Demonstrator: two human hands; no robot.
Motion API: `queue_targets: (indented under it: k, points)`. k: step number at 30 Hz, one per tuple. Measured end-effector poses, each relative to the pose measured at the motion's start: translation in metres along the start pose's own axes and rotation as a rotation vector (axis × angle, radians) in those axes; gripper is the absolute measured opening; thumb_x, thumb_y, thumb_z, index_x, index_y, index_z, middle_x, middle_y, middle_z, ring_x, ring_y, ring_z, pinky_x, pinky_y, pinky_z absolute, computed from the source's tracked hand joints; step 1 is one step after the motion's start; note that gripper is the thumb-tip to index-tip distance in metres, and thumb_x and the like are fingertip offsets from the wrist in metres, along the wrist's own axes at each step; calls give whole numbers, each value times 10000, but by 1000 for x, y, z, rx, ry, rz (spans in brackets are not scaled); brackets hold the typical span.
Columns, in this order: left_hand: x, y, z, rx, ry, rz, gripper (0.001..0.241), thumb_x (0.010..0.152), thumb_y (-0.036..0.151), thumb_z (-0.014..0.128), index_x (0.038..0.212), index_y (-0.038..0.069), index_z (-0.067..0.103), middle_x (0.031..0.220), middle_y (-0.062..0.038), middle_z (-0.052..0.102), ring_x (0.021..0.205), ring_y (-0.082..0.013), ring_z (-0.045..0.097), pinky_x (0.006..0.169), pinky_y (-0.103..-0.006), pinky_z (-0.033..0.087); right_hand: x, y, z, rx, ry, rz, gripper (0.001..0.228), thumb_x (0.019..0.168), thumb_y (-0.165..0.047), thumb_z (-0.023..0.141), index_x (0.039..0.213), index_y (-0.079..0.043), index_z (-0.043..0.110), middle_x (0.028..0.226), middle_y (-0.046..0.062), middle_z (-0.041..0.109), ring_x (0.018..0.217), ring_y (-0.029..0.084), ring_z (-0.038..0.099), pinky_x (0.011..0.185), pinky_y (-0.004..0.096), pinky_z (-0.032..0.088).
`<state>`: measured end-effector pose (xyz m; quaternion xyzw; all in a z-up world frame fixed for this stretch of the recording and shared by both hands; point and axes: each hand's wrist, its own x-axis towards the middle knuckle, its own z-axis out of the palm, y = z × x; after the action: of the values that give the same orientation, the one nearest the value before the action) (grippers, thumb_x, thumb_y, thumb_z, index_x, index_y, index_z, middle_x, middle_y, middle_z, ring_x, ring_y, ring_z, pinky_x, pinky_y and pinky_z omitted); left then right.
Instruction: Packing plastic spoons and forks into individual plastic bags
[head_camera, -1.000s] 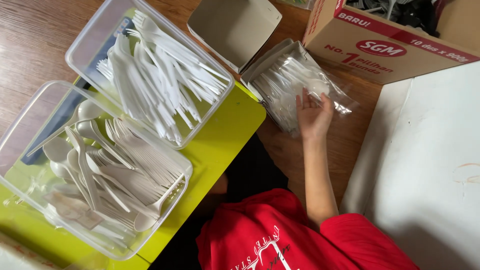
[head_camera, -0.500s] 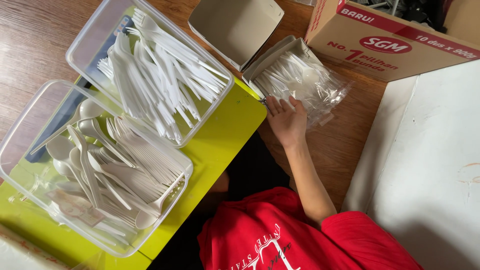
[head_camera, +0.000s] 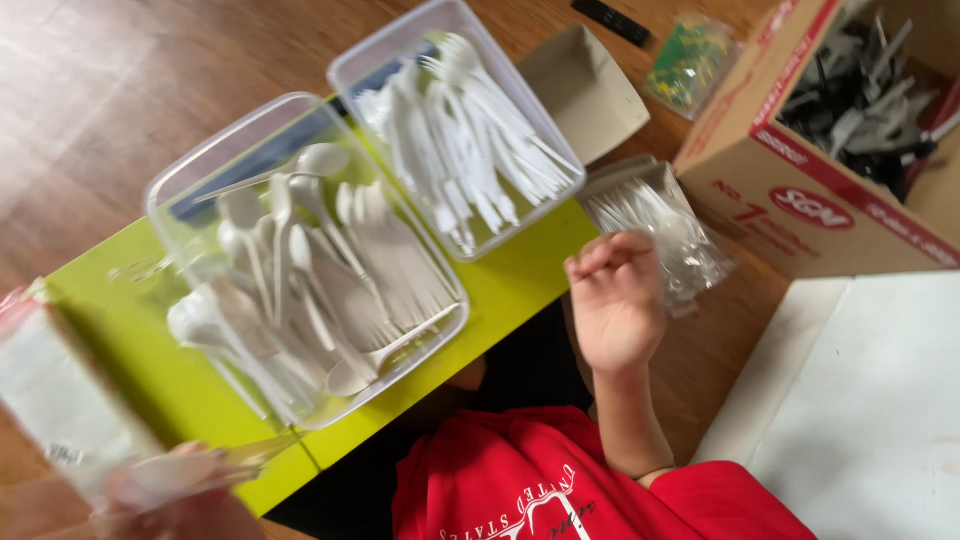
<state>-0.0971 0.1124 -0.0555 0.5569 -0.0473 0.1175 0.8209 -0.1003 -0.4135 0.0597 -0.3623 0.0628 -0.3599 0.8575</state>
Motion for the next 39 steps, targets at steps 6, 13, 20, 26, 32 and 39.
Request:
queue_targets:
  k: [6,13,20,26,32,39]
  points:
    - [11,63,183,219,-81,79,328,867,186,701,1164,47,681,1043,-177,593,993,-325,648,878,-384,606,-46,24,94,-360,-739,238,562,949,-285,773,1381,-10,542,1223,126,625,1070,209,637,987,324,542]
    - [21,99,195,274,-320,12,315,902,72,738,1210,27,693,1130,-154,719,1118,-282,720,997,-340,567,-74,48,164,-664,-1256,281,650,849,-362,814,1387,-65,601,1284,127,674,1199,273,662,1089,369,502]
    - [29,96,172,391,-297,87,258,908,139,784,1157,105,727,1193,-88,660,1143,-221,678,1038,-333,539,-90,85,150,-675,-1153,229,283,947,-223,733,1187,-82,684,1135,114,694,1026,221,723,931,318,560]
    - [55,58,155,465,77,12,297,991,250,706,1223,66,726,1126,-160,716,1045,-326,715,895,-432,597,-86,104,115,-536,-905,312,388,743,-25,892,1084,71,733,990,217,717,847,235,701,753,340,572]
    - [83,45,163,936,144,-39,585,959,154,742,1420,-104,489,1269,-372,554,1094,-557,617,906,-652,513,-74,90,103,-455,-802,318,378,778,2,838,1090,125,663,996,235,656,894,236,675,823,345,539]
    - [87,-13,138,991,108,-19,650,920,127,827,1467,-29,513,1148,-298,674,901,-487,700,778,-543,568,-18,34,50,-276,-572,247,313,819,-67,826,848,-40,515,861,129,591,791,229,654,712,324,536]
